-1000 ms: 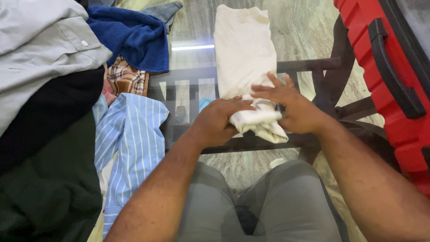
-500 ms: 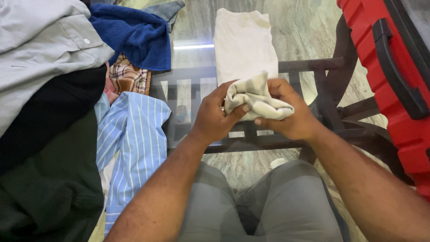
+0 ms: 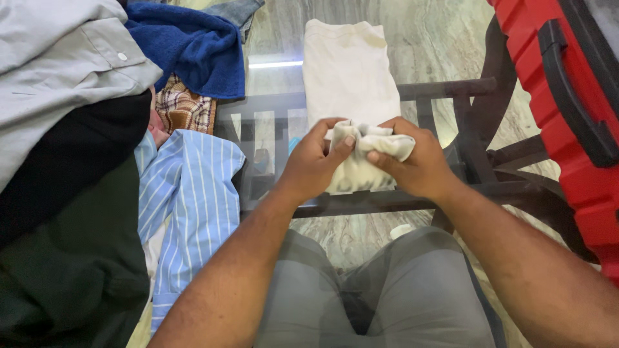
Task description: The person folds a light blue t-shirt on a glass table, smoothing it out and rolling it into a compact bundle before placing it into a red suitcase. They then pick up a cream-colored t-shirt, fold it similarly, and place it into the suitcase as well.
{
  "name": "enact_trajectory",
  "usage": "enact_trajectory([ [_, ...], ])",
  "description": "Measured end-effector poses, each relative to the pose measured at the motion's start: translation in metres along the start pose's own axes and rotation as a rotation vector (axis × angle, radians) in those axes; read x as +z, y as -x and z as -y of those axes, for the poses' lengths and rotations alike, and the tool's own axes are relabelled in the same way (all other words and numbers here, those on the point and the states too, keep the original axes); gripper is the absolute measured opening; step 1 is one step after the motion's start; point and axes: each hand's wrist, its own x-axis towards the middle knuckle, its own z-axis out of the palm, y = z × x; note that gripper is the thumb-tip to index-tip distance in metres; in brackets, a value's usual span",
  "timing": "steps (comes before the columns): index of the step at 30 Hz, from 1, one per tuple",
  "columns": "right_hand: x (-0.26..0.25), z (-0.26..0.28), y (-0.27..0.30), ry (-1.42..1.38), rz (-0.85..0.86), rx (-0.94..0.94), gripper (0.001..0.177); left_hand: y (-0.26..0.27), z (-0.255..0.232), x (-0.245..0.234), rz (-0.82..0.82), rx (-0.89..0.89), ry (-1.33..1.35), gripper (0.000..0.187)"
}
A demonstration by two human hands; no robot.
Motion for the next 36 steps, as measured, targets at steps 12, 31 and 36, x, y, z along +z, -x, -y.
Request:
enact_trajectory([
  [12,0.007,0.009,-0.008,0.073,-0.143,0.209,0.043,0.004,-0.034,0.002,-0.259,-0.181,-0.607,0.036],
  [31,-0.003,0.012,-0.008,0.396,0.264,-0.298,0.081,0.002,-0.007,-0.011,-0.143,0.421,-0.507,0.02],
  [36,-0.003,-0.003,-0.011,0.249,0.28,-0.161,0.089,0.0,-0.003,-0.019,-0.006,0.243,-0.481,0.034],
])
